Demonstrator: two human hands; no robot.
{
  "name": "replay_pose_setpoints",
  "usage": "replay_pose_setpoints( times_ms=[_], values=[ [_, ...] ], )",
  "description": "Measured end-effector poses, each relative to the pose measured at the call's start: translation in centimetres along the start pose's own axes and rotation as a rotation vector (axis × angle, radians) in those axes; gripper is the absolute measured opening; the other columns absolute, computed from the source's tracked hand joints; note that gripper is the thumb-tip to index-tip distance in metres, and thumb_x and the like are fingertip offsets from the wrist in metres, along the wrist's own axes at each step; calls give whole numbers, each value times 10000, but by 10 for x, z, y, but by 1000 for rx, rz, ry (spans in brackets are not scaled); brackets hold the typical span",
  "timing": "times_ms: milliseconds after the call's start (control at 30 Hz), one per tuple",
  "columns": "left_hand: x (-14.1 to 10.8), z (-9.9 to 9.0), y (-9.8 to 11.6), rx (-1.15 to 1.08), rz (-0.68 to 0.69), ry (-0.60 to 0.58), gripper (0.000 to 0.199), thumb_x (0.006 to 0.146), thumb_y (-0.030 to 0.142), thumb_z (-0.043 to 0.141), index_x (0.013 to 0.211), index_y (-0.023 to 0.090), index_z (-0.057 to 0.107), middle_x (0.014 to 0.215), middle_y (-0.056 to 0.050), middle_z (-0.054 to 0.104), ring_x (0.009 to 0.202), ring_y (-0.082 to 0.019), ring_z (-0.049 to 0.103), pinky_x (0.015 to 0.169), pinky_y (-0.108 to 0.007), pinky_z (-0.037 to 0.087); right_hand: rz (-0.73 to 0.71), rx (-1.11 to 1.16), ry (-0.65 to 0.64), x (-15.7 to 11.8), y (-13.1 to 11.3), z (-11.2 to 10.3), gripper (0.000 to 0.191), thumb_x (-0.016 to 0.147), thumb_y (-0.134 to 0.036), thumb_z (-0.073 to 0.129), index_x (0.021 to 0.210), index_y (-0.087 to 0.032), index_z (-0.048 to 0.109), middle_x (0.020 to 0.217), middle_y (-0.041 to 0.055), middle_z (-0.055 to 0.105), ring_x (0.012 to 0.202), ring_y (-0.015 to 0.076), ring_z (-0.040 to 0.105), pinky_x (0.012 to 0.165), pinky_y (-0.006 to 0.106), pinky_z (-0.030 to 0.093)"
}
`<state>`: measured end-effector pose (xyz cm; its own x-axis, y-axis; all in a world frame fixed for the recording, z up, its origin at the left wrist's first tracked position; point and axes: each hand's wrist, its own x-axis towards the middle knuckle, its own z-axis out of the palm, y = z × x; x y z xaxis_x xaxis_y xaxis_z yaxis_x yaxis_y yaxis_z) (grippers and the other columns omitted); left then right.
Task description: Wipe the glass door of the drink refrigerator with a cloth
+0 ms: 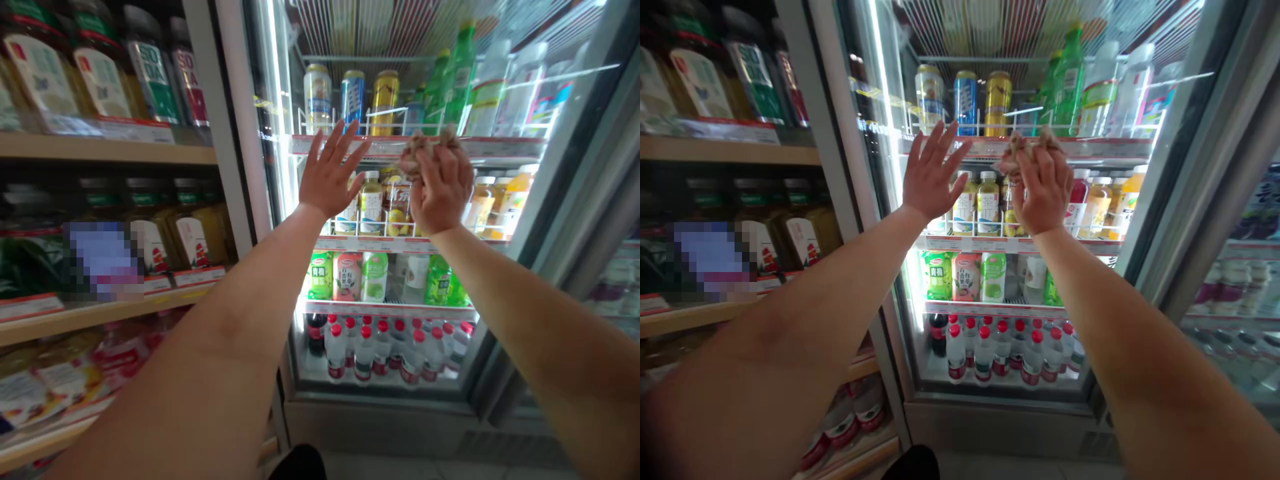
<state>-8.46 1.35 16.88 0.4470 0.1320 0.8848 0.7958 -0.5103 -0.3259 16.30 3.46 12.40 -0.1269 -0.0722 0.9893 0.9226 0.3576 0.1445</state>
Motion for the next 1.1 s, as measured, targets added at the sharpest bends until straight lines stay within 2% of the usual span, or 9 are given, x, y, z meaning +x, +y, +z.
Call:
replay_pose_setpoints(
  times_ms=[100, 200, 400, 467, 567, 767, 833, 1000, 1100],
  values=[
    [0, -1, 1, 16, 1, 3, 668, 949, 412, 446, 1598, 430, 288, 1645, 155, 262, 1578, -208, 17, 1327, -558, 17, -187, 26, -153, -4, -6, -7, 537, 966, -338, 451, 1499, -296, 511, 1523, 70, 520, 1427, 345, 404, 1143, 577, 327],
    [0, 0, 0, 29, 2, 4, 636, 964, 411, 427, 1593, 402, 327, 1660, 126, 254, 1581, -229, 43, 1324, -559, 32, -244, 42, -215, -4, -7, -8, 548, 960, -361, 469, 1506, -318, 498, 1523, 55, 524, 1431, 343, 404, 1152, 578, 318],
    [1, 3, -2, 46, 11, 13, 597, 989, 409, 401, 1581, 330, 384, 1673, 47, 270, 1582, -258, 102, 1316, -559, 51, 132, -37, 57, 0, 2, 3, 539, 1012, -370, 336, 1527, -279, 466, 1497, 96, 524, 1413, 374, 370, 1144, 581, 288],
    [1, 3, -3, 51, 17, 19, 592, 990, 407, 412, 1578, 333, 388, 1669, 42, 284, 1582, -252, 115, 1315, -554, 57, 150, -54, 113, -1, 2, 4, 518, 1011, -358, 340, 1494, -266, 502, 1468, 114, 543, 1390, 362, 386, 1140, 558, 305],
    [1, 3, -2, 56, 21, 21, 603, 988, 406, 426, 1584, 331, 374, 1669, 38, 288, 1584, -257, 96, 1313, -561, 49, -11, -37, 57, -4, -2, 0, 518, 967, -369, 427, 1444, -210, 554, 1448, 129, 551, 1376, 366, 419, 1114, 577, 360],
    [0, 3, -2, 82, 21, 18, 589, 1000, 412, 410, 1581, 316, 383, 1678, 25, 270, 1584, -254, 101, 1314, -545, 61, -274, 0, -138, -9, -7, -6, 551, 952, -379, 474, 1495, -287, 501, 1499, 75, 538, 1402, 334, 427, 1152, 547, 328],
    [0, 4, -3, 72, 25, 24, 594, 1000, 418, 410, 1585, 320, 372, 1678, 32, 269, 1584, -255, 94, 1314, -550, 50, -196, 1, -80, -8, -4, -2, 553, 952, -356, 469, 1499, -278, 493, 1480, 85, 552, 1395, 334, 437, 1146, 548, 335],
    [0, 3, -2, 75, 18, 13, 593, 998, 413, 398, 1584, 326, 373, 1677, 34, 272, 1584, -263, 102, 1316, -560, 41, 176, -59, 319, -5, 6, 11, 528, 906, -258, 490, 1418, -157, 575, 1377, 167, 595, 1321, 348, 497, 1115, 549, 383],
    [0, 2, -1, 100, 11, -1, 591, 1003, 417, 394, 1585, 317, 371, 1674, 27, 284, 1584, -256, 101, 1315, -560, 51, 56, -63, 270, -7, 3, 8, 513, 895, -272, 509, 1386, -161, 608, 1362, 158, 609, 1311, 342, 498, 1115, 527, 395]
  ],
)
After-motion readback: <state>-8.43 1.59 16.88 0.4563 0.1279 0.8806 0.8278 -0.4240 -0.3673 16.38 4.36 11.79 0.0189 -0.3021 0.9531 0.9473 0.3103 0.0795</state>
